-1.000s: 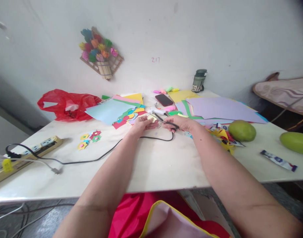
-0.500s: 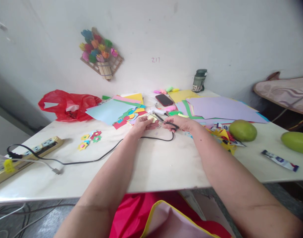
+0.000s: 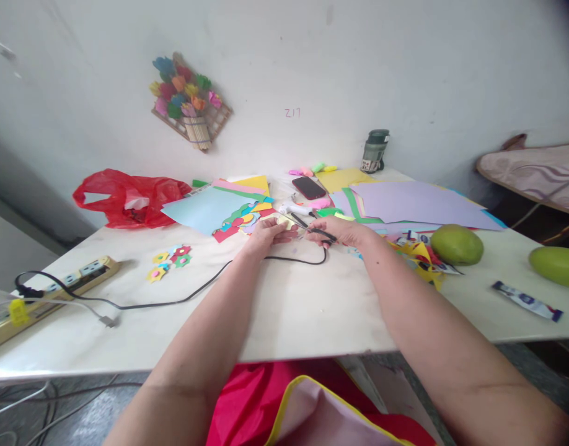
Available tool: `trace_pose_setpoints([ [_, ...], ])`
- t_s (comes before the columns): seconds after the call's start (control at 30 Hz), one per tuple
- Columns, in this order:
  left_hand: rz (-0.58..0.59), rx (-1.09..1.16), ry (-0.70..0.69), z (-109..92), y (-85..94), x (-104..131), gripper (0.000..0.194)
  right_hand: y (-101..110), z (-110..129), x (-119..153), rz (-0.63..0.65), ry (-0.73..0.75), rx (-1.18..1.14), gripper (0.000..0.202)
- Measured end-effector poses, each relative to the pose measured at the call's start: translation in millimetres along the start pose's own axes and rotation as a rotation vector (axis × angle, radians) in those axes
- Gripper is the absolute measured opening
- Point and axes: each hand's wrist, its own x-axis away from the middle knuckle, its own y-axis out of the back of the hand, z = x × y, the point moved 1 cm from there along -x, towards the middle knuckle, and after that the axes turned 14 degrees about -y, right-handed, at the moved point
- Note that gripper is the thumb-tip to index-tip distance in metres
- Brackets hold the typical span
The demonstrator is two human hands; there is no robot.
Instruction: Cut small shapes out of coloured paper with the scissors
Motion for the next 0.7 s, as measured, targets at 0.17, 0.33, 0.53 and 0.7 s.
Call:
trace_pose_setpoints([
  [0.17, -0.007, -0.013, 0.002, 0.8, -0.1, -0.3, 0.029, -0.6, -1.3, -2.7, 0.006, -0.008, -0.013, 0.033],
  [0.33, 0.004, -0.009, -0.005, 0.5, -0.1, 0.1, 0.028, -0.4, -3.1, -4.8, 0.019, -0.01, -0.044, 0.027],
  [0.53, 0.005, -0.006, 0.003, -0.3, 0.2, 0.2, 0.031, -0.9, -2.4, -3.2, 0.021, -0.004, -0.065, 0.031],
  [0.7, 0.004, -0.007, 0.002, 0.3, 0.2, 0.2, 0.03, -1.3, -3.2, -4.7, 0.023, -0.008, -0.091, 0.033],
])
